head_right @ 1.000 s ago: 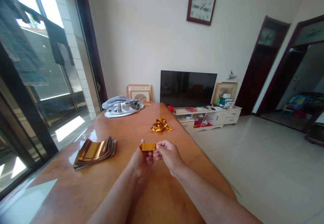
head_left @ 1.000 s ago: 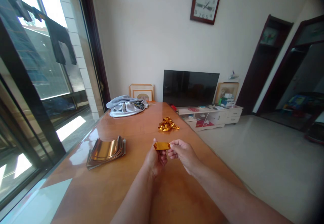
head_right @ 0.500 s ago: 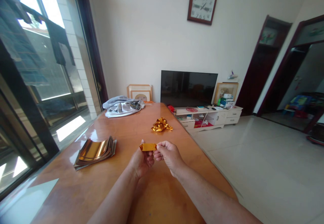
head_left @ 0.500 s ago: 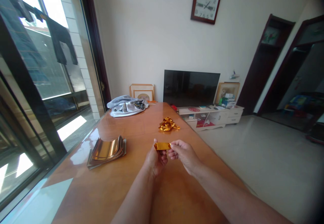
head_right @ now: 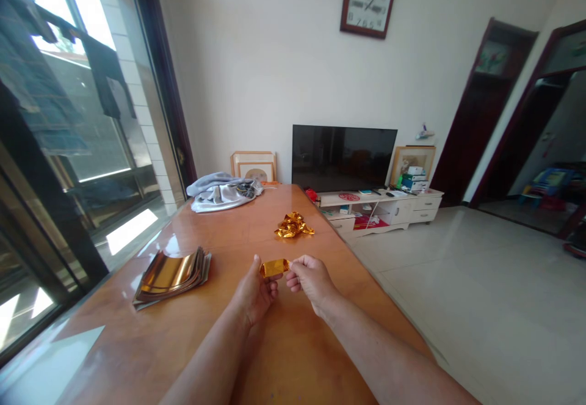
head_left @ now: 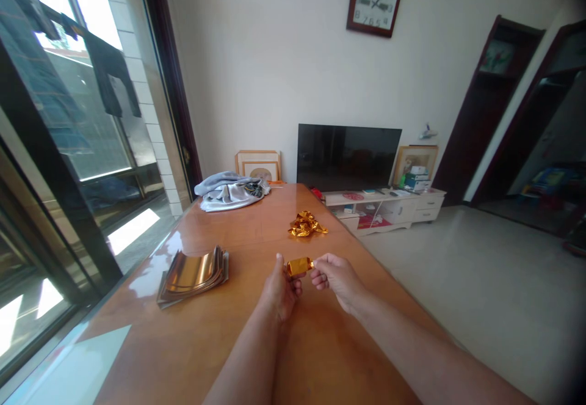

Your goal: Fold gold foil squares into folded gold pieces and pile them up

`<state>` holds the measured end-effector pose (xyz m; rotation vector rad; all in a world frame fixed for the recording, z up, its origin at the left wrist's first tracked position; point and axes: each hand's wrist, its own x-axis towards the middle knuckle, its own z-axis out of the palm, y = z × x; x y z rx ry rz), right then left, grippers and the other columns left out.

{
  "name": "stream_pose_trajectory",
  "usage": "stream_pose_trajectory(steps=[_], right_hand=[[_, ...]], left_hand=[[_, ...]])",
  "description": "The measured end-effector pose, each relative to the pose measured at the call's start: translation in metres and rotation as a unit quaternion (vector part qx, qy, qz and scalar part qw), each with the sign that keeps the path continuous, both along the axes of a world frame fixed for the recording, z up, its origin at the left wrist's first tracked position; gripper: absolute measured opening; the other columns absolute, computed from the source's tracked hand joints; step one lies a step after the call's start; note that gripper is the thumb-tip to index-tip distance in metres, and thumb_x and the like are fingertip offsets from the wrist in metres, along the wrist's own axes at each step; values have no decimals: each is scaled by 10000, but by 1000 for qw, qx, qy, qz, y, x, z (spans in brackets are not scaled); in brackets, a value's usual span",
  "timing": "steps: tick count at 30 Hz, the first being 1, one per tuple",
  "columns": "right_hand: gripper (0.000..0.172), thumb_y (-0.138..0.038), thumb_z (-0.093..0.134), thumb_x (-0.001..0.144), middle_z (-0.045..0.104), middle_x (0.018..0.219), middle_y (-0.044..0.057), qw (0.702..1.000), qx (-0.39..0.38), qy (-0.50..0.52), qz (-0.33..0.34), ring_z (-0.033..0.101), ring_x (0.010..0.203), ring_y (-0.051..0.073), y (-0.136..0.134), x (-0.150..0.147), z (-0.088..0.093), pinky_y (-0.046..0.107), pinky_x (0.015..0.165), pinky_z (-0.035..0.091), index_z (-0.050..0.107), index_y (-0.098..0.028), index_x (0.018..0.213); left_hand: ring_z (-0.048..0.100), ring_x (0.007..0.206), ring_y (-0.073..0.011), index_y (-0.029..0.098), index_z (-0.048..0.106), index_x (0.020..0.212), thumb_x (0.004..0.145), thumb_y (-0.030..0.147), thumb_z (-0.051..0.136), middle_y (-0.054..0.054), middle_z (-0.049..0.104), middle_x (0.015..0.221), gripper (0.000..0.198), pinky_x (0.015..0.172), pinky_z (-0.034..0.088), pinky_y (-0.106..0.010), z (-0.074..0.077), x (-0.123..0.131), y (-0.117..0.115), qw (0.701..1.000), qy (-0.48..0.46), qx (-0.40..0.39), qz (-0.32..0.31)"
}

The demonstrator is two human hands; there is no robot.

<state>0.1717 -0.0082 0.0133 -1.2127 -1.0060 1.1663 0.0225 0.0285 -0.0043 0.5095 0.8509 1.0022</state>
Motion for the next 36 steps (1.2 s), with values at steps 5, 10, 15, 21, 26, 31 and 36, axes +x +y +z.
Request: stream_pose_trajectory(steps=[5,10,15,21,26,31,36], right_hand=[[152,-306,671,803,711,708,72,1000,-18,13,-20,629,569,134,13,7,-8,226,494,485,626,-161,791],[150,-291,671,791,699,679,73,998,-31,14,-44,609,529,122,37,24,-17,218,475,477,614,-157,753],[137,-244,700,734,672,609,48,995,-23,-1,-101,594,500,120,72,49,-25,204,451,452,592,-169,698],[109,-198,703,685,662,558,18,982,-8,-29,-185,594,495,129,111,75,-35,219,478,466,596,-190,674],[85,-177,696,651,670,557,12,976,-2,-27,-215,639,553,160,136,82,-44,241,527,500,620,-206,677],[127,-143,701,597,679,571,20,978,-13,-11,-208,667,591,184,153,83,-53,257,546,526,632,-209,681],[114,-146,695,593,689,598,37,979,-28,12,-201,686,617,191,163,83,-59,265,572,553,617,-205,654]], left_hand=[[534,512,-93,156,606,1053,948,614,462,-65,671,824,492,495,406,-208,-4,-4,5,999,26,-6,44],[559,525,-91,135,610,1064,952,531,522,-65,677,834,421,520,431,-219,-6,-9,9,996,43,-9,83],[570,526,-90,138,619,1071,942,477,567,-66,691,842,365,518,440,-217,-6,-11,10,994,52,-15,91],[567,515,-85,136,627,1050,943,452,575,-55,688,829,338,498,439,-211,-4,-11,9,994,54,-21,95],[557,494,-79,134,628,1035,951,445,565,-53,689,807,329,478,436,-205,-5,-10,11,993,62,-21,95],[557,485,-78,136,630,1012,934,441,594,-48,692,785,317,469,442,-201,-4,-10,12,993,55,-32,99],[560,490,-80,136,633,1024,939,432,589,-50,693,794,311,469,439,-200,-2,-9,10,993,60,-32,95]])
